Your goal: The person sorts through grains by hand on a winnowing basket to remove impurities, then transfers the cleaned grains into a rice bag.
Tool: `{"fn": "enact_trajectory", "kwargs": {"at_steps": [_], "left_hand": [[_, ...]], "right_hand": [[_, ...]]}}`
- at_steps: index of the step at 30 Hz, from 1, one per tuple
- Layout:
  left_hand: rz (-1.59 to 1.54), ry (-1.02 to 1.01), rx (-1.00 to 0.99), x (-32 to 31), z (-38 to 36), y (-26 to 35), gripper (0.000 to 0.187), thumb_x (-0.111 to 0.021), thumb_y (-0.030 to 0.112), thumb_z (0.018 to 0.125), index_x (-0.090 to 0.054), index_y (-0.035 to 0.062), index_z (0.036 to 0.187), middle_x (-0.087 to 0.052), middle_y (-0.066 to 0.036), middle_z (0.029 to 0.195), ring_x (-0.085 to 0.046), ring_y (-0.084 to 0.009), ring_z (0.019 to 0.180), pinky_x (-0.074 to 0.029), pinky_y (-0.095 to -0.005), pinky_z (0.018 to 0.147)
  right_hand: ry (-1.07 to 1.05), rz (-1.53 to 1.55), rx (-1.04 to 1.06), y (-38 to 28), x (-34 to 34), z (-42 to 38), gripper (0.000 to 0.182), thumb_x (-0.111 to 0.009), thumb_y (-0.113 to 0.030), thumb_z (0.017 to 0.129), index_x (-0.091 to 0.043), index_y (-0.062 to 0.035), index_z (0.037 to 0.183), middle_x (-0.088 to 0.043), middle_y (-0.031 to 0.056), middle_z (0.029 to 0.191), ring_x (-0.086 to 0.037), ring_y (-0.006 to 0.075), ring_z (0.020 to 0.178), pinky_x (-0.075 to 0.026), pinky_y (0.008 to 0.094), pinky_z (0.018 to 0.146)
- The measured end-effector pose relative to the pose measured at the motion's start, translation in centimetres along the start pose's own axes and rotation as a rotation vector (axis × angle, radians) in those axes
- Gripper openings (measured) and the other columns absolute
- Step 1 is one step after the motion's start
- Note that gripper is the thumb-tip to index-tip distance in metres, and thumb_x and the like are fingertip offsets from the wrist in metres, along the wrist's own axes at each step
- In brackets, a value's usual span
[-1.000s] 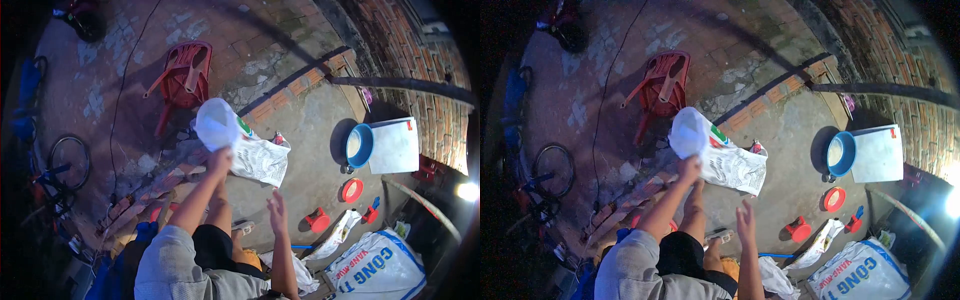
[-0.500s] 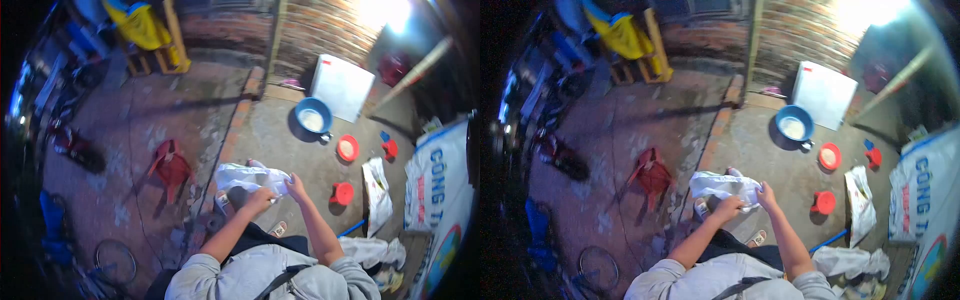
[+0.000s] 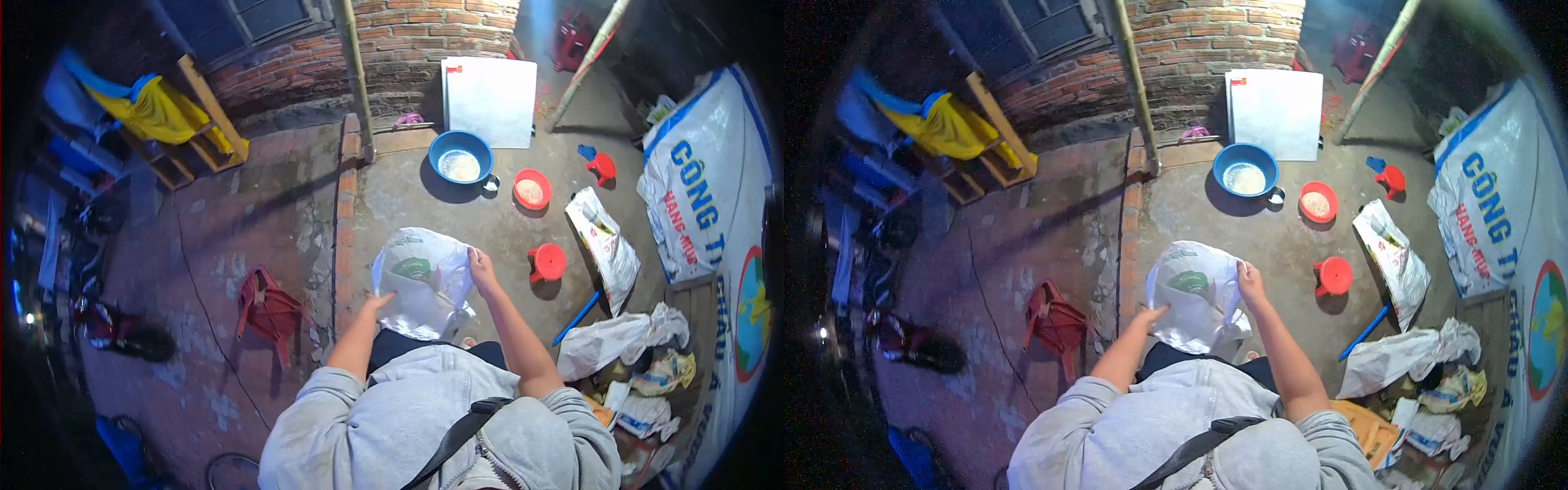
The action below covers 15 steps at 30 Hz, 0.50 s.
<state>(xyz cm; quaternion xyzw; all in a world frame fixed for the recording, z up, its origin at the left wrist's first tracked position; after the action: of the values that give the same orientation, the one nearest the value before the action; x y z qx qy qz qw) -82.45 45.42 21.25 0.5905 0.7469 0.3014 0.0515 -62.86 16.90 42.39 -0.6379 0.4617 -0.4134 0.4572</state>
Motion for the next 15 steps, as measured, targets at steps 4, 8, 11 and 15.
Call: {"fn": "enact_trajectory", "kwargs": {"at_steps": [4, 8, 11, 15], "left_hand": [[-0.106, 0.042, -0.047, -0.8, 1.4, 4.1, 0.051, -0.062, 0.032, 0.085, -0.050, -0.0027, 0.119, -0.059, -0.020, 0.107, -0.059, -0.0302, 0.099, -0.051, -0.0405, 0.074], [-0.322, -0.064, -0.472, 0.4, -0.3, 18.6, 0.045, -0.058, 0.035, 0.087, -0.061, -0.0083, 0.099, -0.065, -0.016, 0.090, -0.062, -0.0220, 0.077, -0.047, -0.0370, 0.069], [-0.371, -0.259, -0.538, 0.3, -5.3, 29.3, 0.038, -0.057, 0.031, 0.088, -0.063, -0.0065, 0.089, -0.064, -0.012, 0.081, -0.058, -0.0170, 0.070, -0.046, -0.0341, 0.063], [-0.190, -0.377, -0.740, -3.4, -9.4, 41.3, 0.035, -0.057, 0.029, 0.088, -0.063, -0.0052, 0.084, -0.062, -0.008, 0.074, -0.056, -0.0131, 0.065, -0.044, -0.0317, 0.057]], "right_hand": [[0.135, -0.022, -0.063, -0.5, 1.4, 1.3, 0.033, -0.044, -0.030, 0.096, -0.061, -0.0008, 0.096, -0.053, -0.0029, 0.071, -0.044, 0.0071, 0.065, -0.038, 0.0246, 0.060], [0.309, 0.029, 0.034, -5.8, 4.5, 1.9, 0.027, -0.044, -0.029, 0.097, -0.058, -0.0079, 0.088, -0.049, -0.0069, 0.074, -0.042, 0.0033, 0.067, -0.036, 0.0210, 0.060], [0.457, 0.022, 0.141, -10.8, 8.4, 1.5, 0.026, -0.044, -0.024, 0.097, -0.053, -0.0100, 0.077, -0.040, -0.0076, 0.069, -0.035, 0.0028, 0.064, -0.031, 0.0212, 0.056], [0.603, 0.023, 0.170, -19.7, 13.3, 0.7, 0.027, -0.044, -0.026, 0.097, -0.056, -0.0071, 0.082, -0.046, -0.0059, 0.072, -0.039, 0.0027, 0.066, -0.034, 0.0215, 0.058]]}}
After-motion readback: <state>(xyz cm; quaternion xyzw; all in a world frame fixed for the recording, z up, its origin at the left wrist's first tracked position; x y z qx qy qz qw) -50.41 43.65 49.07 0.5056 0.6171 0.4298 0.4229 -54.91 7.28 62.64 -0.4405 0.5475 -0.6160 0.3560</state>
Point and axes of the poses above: each hand's wrist, its own z-axis towards the middle knuckle, its own x-axis out of the back of the hand, y = z × x, the point moved 9 cm from there along z, towards the middle knuckle
